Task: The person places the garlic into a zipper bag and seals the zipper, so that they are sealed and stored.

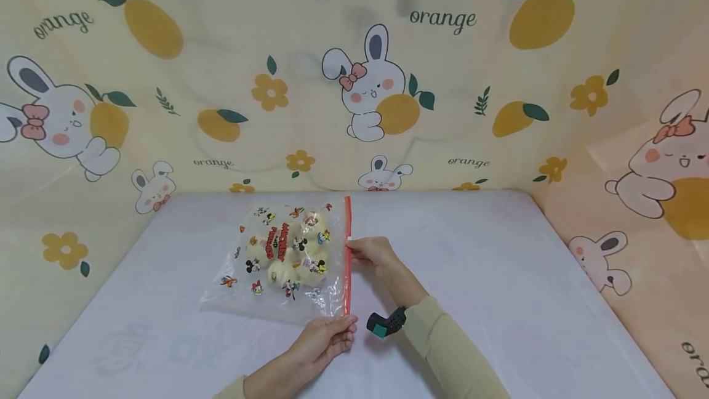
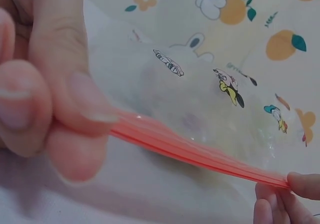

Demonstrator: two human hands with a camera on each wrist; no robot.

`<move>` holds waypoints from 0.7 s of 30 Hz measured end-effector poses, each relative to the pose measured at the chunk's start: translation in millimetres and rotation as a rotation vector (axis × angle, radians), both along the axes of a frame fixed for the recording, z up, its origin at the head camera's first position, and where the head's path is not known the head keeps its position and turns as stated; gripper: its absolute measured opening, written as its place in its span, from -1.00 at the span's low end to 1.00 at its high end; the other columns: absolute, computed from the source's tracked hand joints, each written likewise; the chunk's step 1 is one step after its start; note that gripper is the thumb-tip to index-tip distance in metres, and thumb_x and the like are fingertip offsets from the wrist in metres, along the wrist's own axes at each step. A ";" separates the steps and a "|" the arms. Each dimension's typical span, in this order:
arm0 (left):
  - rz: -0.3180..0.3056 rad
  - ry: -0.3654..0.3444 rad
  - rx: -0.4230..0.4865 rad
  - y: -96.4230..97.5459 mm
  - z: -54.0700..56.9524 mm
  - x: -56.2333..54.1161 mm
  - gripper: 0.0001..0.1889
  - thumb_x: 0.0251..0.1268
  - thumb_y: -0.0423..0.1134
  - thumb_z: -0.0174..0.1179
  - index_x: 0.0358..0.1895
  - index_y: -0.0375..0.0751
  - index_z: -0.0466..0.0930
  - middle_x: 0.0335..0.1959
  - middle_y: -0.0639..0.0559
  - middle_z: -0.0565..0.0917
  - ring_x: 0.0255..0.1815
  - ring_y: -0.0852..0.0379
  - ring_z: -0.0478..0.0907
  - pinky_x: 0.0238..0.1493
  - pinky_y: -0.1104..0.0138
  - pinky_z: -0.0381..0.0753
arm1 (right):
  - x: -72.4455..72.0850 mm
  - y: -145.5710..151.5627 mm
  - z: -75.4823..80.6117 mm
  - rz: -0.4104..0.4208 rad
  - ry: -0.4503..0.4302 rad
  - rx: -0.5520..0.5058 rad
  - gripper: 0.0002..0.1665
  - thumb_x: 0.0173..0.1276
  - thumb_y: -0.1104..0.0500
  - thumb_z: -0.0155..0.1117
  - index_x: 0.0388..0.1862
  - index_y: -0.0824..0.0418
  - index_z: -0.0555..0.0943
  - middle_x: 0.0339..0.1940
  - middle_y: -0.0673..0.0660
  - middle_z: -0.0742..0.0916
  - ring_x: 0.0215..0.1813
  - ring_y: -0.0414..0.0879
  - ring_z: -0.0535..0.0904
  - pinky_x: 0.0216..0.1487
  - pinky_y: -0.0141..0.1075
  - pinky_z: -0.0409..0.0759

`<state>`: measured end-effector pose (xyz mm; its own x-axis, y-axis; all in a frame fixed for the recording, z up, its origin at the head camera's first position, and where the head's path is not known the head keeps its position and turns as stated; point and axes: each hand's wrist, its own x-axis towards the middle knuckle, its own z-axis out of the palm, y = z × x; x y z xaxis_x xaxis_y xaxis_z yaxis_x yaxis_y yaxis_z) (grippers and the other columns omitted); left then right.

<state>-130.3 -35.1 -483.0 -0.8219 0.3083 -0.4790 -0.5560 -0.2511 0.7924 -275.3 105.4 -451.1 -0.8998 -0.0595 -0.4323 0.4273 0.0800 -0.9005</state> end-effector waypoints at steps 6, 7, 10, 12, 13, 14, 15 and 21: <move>0.003 -0.011 -0.002 -0.2 0.2 -0.7 -0.67 0.39 -0.21 0.12 0.04 -0.41 0.57 -0.37 0.10 0.65 -0.35 0.29 0.53 -0.24 0.52 0.59 | -2.8 -0.8 2.1 0.002 0.006 0.003 -0.58 0.27 0.16 0.35 0.01 0.41 0.59 -0.51 -0.03 0.74 -0.46 -0.26 0.67 -0.30 -0.47 0.70; 0.004 -0.015 -0.004 -0.2 0.2 -0.9 -0.67 0.39 -0.21 0.12 0.04 -0.41 0.57 -0.36 0.10 0.65 -0.35 0.29 0.53 -0.24 0.52 0.59 | -3.3 -1.0 2.4 0.001 0.008 0.004 -0.57 0.27 0.16 0.35 0.02 0.41 0.59 -0.52 -0.03 0.74 -0.47 -0.27 0.67 -0.29 -0.47 0.70; 0.005 -0.023 -0.007 -0.2 0.0 -1.5 -0.67 0.39 -0.21 0.12 0.05 -0.40 0.57 -0.35 0.10 0.66 -0.35 0.29 0.53 -0.24 0.51 0.59 | -4.4 -1.5 3.6 -0.004 0.003 0.009 -0.57 0.27 0.15 0.35 0.03 0.40 0.59 -0.51 -0.03 0.73 -0.46 -0.27 0.66 -0.28 -0.47 0.70; 0.006 -0.028 -0.010 -0.2 0.6 -1.5 -0.67 0.39 -0.21 0.11 0.05 -0.40 0.57 -0.35 0.09 0.66 -0.34 0.28 0.53 -0.24 0.51 0.59 | -5.1 -1.5 3.6 -0.005 -0.001 0.019 -0.56 0.27 0.14 0.35 0.03 0.39 0.59 -0.50 -0.02 0.73 -0.45 -0.26 0.66 -0.28 -0.46 0.70; 0.005 -0.030 -0.012 -0.2 0.8 -1.5 -0.67 0.40 -0.21 0.11 0.05 -0.40 0.57 -0.35 0.09 0.66 -0.34 0.28 0.53 -0.23 0.51 0.60 | -5.7 -1.5 3.6 -0.005 -0.003 0.025 -0.57 0.27 0.14 0.35 0.03 0.39 0.59 -0.50 -0.02 0.73 -0.45 -0.26 0.66 -0.28 -0.46 0.70; 0.005 -0.033 -0.014 -0.2 1.0 -1.6 -0.67 0.39 -0.21 0.11 0.05 -0.40 0.57 -0.35 0.09 0.67 -0.34 0.28 0.53 -0.23 0.51 0.60 | -6.4 -1.5 3.6 -0.007 -0.007 0.027 -0.56 0.27 0.13 0.35 0.03 0.38 0.59 -0.49 -0.02 0.73 -0.45 -0.26 0.66 -0.28 -0.46 0.69; 0.005 -0.035 -0.017 -0.3 1.3 -1.7 -0.67 0.39 -0.21 0.12 0.05 -0.40 0.57 -0.34 0.08 0.67 -0.34 0.28 0.54 -0.23 0.51 0.60 | -7.3 -1.3 3.3 -0.006 -0.009 0.034 -0.56 0.27 0.13 0.34 0.03 0.38 0.59 -0.49 -0.02 0.73 -0.44 -0.26 0.66 -0.29 -0.47 0.69; 0.010 -0.050 -0.026 -0.3 2.5 -1.9 -0.68 0.39 -0.21 0.12 0.04 -0.38 0.59 -0.33 0.07 0.68 -0.34 0.28 0.54 -0.22 0.50 0.61 | -11.7 -2.2 4.7 -0.018 -0.024 0.037 -0.57 0.28 0.14 0.34 0.03 0.37 0.58 -0.54 -0.05 0.72 -0.47 -0.27 0.64 -0.34 -0.49 0.65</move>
